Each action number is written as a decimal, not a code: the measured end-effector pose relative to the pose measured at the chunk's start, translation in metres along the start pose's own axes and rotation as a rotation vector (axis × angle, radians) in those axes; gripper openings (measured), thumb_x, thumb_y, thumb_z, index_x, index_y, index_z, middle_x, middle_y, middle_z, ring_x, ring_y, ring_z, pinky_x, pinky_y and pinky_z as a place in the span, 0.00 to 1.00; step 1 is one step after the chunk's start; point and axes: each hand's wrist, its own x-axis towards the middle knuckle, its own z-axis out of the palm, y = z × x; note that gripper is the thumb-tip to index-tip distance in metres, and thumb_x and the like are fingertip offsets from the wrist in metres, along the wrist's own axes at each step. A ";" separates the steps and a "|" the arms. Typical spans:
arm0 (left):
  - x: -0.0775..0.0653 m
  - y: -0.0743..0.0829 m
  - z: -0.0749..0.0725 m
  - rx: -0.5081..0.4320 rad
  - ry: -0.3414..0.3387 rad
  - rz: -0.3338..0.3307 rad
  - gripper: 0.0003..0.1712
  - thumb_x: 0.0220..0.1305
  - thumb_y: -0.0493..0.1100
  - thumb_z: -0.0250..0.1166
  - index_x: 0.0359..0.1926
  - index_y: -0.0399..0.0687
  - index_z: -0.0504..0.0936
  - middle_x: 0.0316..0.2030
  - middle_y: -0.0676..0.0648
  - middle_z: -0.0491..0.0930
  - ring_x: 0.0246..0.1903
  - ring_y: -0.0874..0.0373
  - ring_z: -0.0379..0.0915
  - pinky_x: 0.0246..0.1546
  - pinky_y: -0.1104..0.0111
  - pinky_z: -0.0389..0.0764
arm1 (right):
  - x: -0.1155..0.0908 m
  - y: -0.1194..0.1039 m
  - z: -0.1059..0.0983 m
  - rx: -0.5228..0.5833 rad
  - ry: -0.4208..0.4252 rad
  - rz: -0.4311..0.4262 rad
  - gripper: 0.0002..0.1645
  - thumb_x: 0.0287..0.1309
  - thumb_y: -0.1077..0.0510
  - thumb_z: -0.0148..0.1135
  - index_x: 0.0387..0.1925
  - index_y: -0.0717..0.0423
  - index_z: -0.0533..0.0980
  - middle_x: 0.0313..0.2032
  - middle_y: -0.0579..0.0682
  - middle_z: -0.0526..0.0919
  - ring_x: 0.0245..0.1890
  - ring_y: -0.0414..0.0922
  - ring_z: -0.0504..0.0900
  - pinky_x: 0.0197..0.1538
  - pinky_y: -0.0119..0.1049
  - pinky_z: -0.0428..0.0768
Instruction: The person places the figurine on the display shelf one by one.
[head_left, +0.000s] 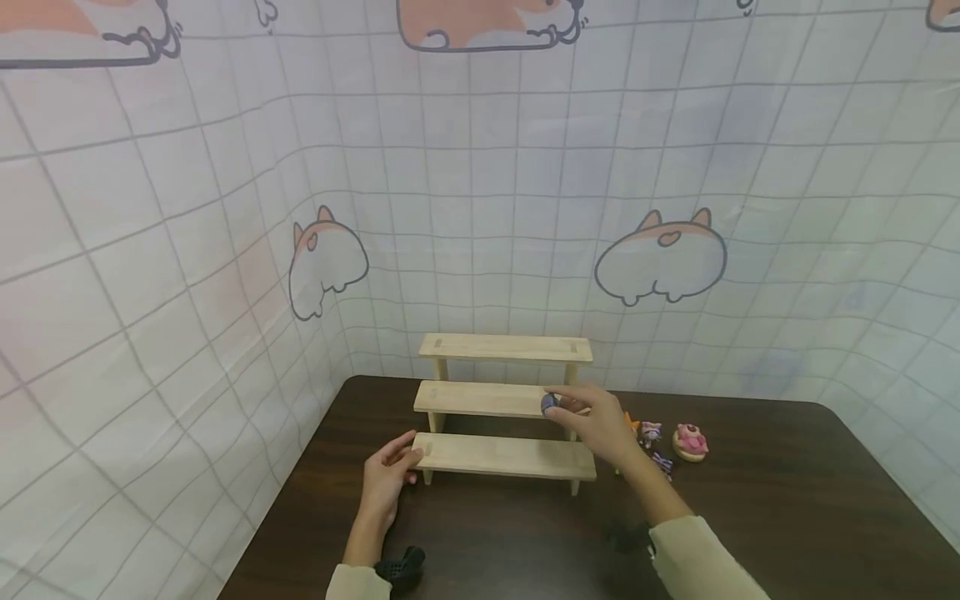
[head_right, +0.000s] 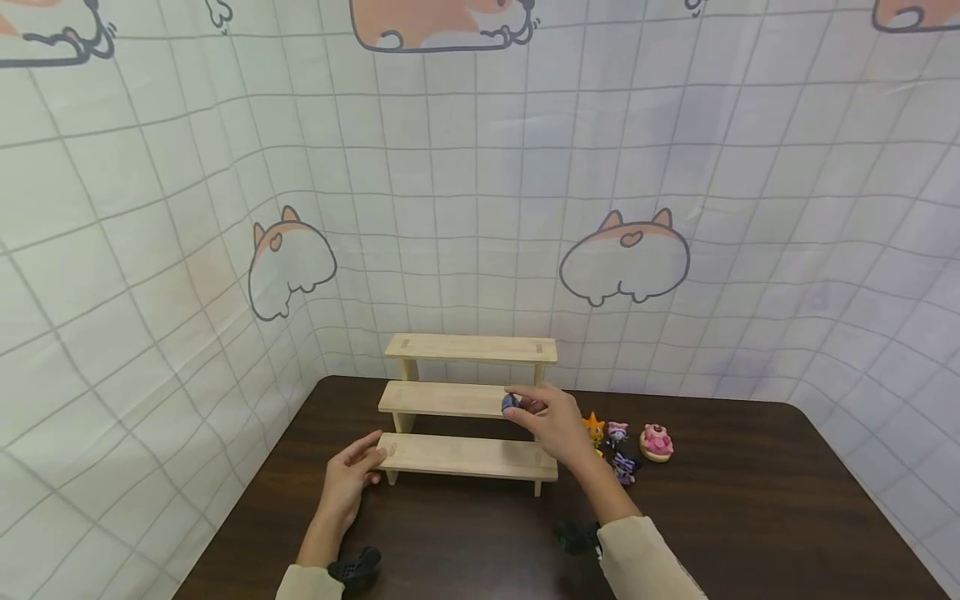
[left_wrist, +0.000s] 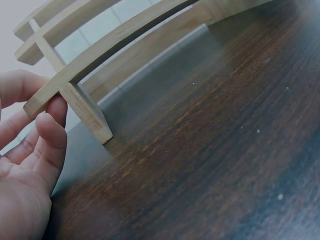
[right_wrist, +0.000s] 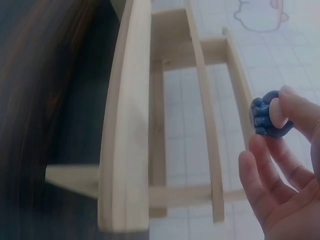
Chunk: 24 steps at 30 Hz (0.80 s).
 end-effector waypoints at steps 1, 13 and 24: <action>0.000 0.000 0.000 0.000 0.000 -0.001 0.26 0.64 0.34 0.70 0.63 0.37 0.80 0.40 0.48 0.87 0.30 0.62 0.78 0.25 0.73 0.78 | 0.002 -0.002 0.003 0.003 -0.002 -0.001 0.23 0.61 0.50 0.72 0.58 0.49 0.84 0.43 0.51 0.84 0.44 0.48 0.83 0.46 0.43 0.83; 0.003 -0.005 -0.002 -0.007 -0.005 0.000 0.26 0.65 0.34 0.69 0.64 0.38 0.79 0.39 0.50 0.86 0.31 0.64 0.78 0.25 0.74 0.78 | 0.023 -0.026 0.040 0.028 -0.041 -0.009 0.23 0.60 0.51 0.74 0.57 0.47 0.84 0.41 0.49 0.83 0.42 0.46 0.82 0.45 0.41 0.83; 0.003 -0.005 -0.001 -0.013 -0.007 -0.001 0.26 0.65 0.33 0.69 0.64 0.37 0.79 0.39 0.50 0.86 0.30 0.64 0.78 0.25 0.74 0.78 | 0.037 -0.044 0.074 0.060 -0.053 -0.017 0.22 0.59 0.52 0.74 0.55 0.51 0.85 0.38 0.49 0.81 0.40 0.44 0.82 0.43 0.37 0.83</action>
